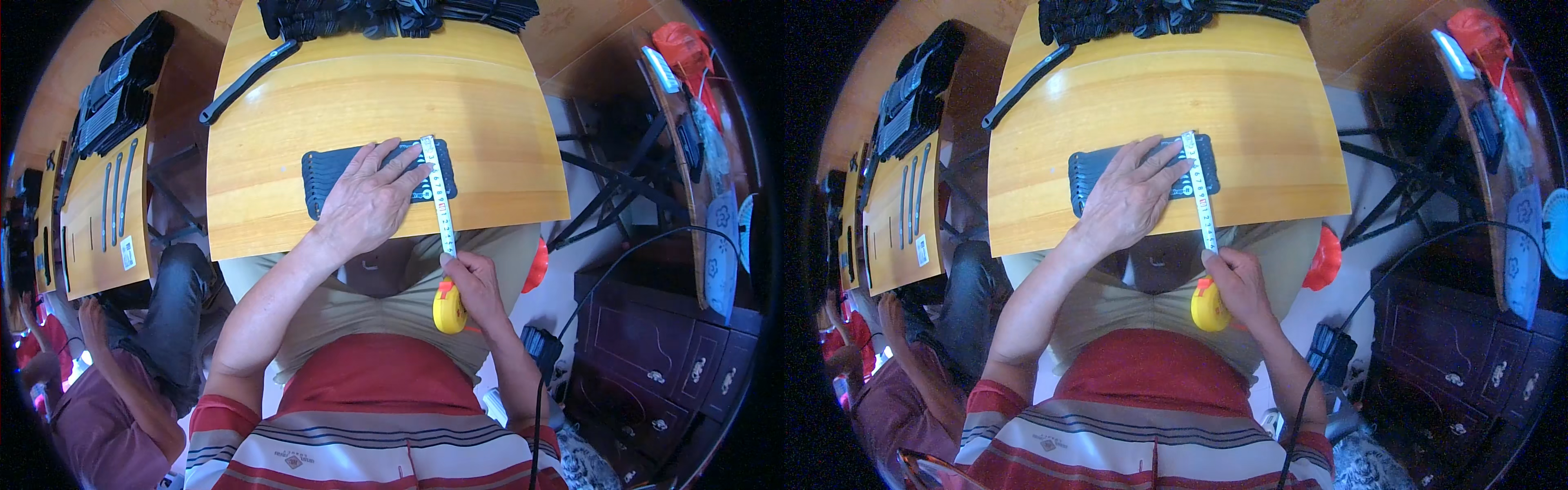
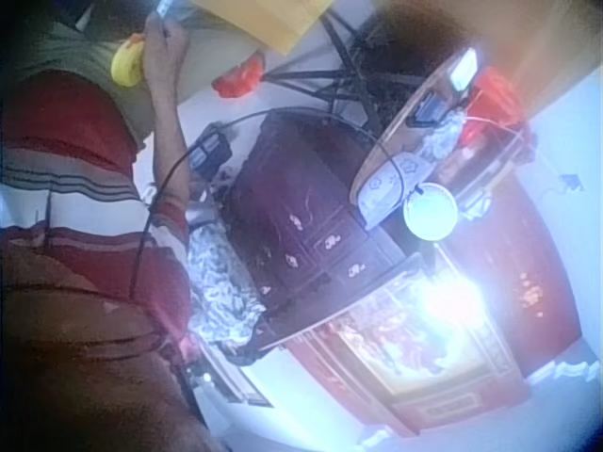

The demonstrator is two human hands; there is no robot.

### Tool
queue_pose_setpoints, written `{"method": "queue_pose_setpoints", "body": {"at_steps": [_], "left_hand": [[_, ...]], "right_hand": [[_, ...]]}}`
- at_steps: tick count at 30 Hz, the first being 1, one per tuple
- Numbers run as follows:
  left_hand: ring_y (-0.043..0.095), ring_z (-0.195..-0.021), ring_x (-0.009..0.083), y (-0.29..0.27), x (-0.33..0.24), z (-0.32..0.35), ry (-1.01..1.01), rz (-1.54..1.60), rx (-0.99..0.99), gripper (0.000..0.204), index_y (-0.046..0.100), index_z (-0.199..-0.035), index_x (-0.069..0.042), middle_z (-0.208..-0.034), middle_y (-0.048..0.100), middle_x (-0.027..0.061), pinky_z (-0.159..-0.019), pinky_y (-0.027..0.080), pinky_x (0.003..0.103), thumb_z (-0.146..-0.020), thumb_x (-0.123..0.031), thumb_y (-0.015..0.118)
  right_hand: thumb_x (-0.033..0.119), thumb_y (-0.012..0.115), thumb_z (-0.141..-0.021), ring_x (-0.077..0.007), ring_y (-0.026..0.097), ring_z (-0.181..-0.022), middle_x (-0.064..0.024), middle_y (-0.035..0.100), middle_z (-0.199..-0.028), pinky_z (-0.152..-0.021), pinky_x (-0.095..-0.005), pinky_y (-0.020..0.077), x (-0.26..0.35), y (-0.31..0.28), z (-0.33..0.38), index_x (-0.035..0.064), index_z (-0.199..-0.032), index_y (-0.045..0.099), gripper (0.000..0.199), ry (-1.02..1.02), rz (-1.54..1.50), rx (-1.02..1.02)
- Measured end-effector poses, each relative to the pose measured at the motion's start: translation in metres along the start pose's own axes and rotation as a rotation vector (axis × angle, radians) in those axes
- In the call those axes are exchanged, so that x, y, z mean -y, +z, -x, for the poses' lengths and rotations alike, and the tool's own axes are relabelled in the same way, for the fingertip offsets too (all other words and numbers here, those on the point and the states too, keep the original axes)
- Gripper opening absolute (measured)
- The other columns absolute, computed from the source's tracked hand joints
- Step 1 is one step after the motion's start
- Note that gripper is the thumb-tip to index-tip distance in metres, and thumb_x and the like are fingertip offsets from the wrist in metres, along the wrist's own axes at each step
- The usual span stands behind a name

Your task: Assembling, organizing, and measuring black textile strips or labels at a workbench.

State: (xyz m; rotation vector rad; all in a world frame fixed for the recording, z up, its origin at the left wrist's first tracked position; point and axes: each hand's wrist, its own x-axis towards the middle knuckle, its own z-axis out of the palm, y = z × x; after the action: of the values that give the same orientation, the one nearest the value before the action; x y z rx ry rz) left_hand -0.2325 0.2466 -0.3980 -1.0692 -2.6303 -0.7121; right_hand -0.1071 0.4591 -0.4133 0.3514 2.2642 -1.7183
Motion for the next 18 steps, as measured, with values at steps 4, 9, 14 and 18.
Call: {"method": "queue_pose_setpoints", "body": {"at_steps": [4,9,14,18], "left_hand": [[0.05,-0.132,0.038,-0.001,0.0,-0.001,0.002,0.0,-0.001,0.039,0.065,-0.131,-0.007,-0.143,0.058,0.0144,-0.111,0.042,0.048,-0.092,-0.01,0.06],[0.05,-0.131,0.0378,-0.001,0.0,-0.001,-0.007,0.0,0.003,0.039,0.065,-0.13,-0.007,-0.143,0.058,0.0143,-0.111,0.042,0.048,-0.092,-0.01,0.06],[0.049,-0.133,0.0375,-0.002,0.0,0.0,0.001,-0.012,0.019,0.041,0.063,-0.134,-0.008,-0.143,0.058,0.0142,-0.112,0.041,0.048,-0.093,-0.011,0.061],[0.049,-0.136,0.0367,0.001,0.0,0.001,-0.024,-0.024,0.015,0.049,0.054,-0.144,-0.01,-0.144,0.057,0.0142,-0.115,0.038,0.049,-0.095,-0.013,0.059]], "right_hand": [[0.026,0.063,-0.097,-0.0095,0.043,-0.056,-0.0018,0.048,-0.056,-0.053,-0.034,0.037,0.001,0.001,0.0,-0.0003,-0.066,0.055,0.041,-0.018,0.016,-0.003],[0.023,0.063,-0.097,-0.0093,0.044,-0.056,-0.0024,0.048,-0.056,-0.053,-0.0338,0.0371,0.008,0.002,0.0,-0.0013,-0.067,0.055,0.039,-0.004,0.023,-0.013],[0.02,0.063,-0.097,-0.0082,0.046,-0.058,0.0005,0.051,-0.06,-0.054,-0.0318,0.0375,-0.003,0.0,0.0,-0.0001,-0.068,0.056,0.037,0.02,-0.033,0.002],[0.021,0.061,-0.1,-0.007,0.053,-0.067,0.0004,0.059,-0.074,-0.057,-0.0275,0.0428,-0.01,0.003,0.003,0.0031,-0.082,0.062,0.025,0.149,-0.428,-0.05]]}}
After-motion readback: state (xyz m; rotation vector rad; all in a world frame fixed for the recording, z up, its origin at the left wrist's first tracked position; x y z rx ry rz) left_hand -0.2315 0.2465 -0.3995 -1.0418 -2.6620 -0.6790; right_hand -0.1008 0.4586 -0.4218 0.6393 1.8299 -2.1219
